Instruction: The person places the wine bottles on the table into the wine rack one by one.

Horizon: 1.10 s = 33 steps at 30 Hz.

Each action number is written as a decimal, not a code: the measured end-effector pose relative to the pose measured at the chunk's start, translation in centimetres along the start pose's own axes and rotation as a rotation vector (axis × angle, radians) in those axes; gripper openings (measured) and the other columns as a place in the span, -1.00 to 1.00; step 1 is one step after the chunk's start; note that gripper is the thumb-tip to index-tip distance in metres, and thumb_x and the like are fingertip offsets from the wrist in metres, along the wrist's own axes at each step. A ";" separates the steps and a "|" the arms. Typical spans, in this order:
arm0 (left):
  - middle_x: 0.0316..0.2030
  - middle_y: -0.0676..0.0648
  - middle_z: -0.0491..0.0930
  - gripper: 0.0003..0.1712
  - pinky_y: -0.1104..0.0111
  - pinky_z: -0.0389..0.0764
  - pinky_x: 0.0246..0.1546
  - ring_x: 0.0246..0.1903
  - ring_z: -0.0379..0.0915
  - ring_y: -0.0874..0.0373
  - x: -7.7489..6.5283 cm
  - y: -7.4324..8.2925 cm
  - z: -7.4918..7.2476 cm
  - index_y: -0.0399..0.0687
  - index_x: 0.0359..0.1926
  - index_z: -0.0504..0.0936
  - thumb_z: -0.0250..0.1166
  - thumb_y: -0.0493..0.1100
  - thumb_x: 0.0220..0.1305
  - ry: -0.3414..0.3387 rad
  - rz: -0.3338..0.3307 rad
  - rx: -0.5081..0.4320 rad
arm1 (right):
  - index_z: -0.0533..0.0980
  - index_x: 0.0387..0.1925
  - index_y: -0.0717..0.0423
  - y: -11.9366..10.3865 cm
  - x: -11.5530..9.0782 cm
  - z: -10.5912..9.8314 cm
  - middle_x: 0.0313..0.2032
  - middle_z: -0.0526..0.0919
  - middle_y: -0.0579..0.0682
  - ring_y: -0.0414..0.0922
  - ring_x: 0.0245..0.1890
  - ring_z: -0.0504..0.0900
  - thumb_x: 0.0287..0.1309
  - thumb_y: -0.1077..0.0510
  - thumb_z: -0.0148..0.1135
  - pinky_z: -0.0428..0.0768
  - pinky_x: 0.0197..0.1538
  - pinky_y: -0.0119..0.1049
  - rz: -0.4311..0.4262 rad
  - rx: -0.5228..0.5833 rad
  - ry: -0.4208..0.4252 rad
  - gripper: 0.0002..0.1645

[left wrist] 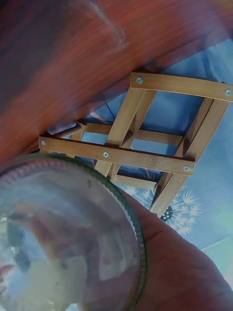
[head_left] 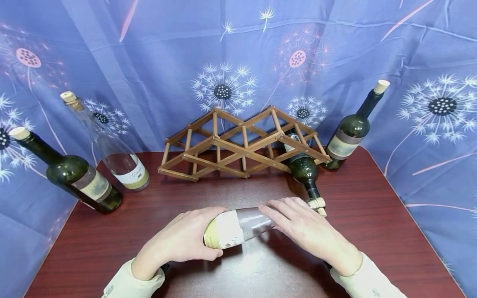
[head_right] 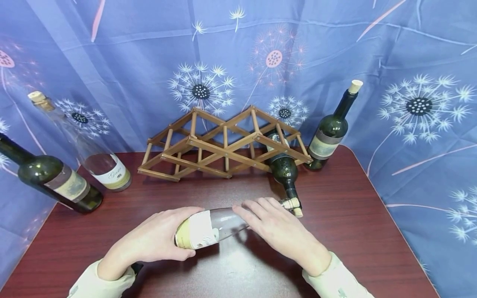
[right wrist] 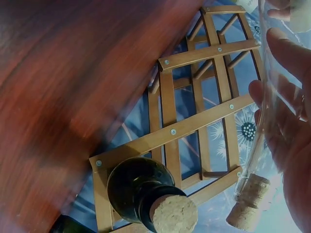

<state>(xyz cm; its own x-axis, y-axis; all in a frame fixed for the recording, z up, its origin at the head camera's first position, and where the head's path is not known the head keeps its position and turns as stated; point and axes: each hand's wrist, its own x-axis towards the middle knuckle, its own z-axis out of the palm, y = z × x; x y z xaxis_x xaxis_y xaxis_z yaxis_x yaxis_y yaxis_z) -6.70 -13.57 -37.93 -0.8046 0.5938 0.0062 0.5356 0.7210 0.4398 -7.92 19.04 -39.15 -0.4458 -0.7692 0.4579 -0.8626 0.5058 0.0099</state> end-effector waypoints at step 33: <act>0.12 0.36 0.45 0.12 0.27 0.55 -0.15 0.03 0.43 0.41 -0.3 -0.2 -1.4 0.40 0.40 0.36 0.26 0.69 -0.21 0.207 -0.091 0.099 | 0.37 0.39 0.13 1.2 -2.1 -1.8 0.13 0.56 -0.03 -0.05 0.05 0.56 0.50 -0.22 -0.09 0.51 0.11 -0.08 0.095 -0.031 -0.003 -0.32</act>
<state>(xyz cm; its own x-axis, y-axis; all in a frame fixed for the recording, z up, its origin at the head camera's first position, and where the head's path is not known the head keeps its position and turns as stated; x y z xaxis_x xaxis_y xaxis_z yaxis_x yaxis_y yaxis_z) -6.87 -14.41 -36.73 -0.8805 0.4465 0.1594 0.4731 0.8056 0.3568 -7.65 21.96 -38.49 -0.5255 -0.7185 0.4557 -0.8088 0.5881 -0.0054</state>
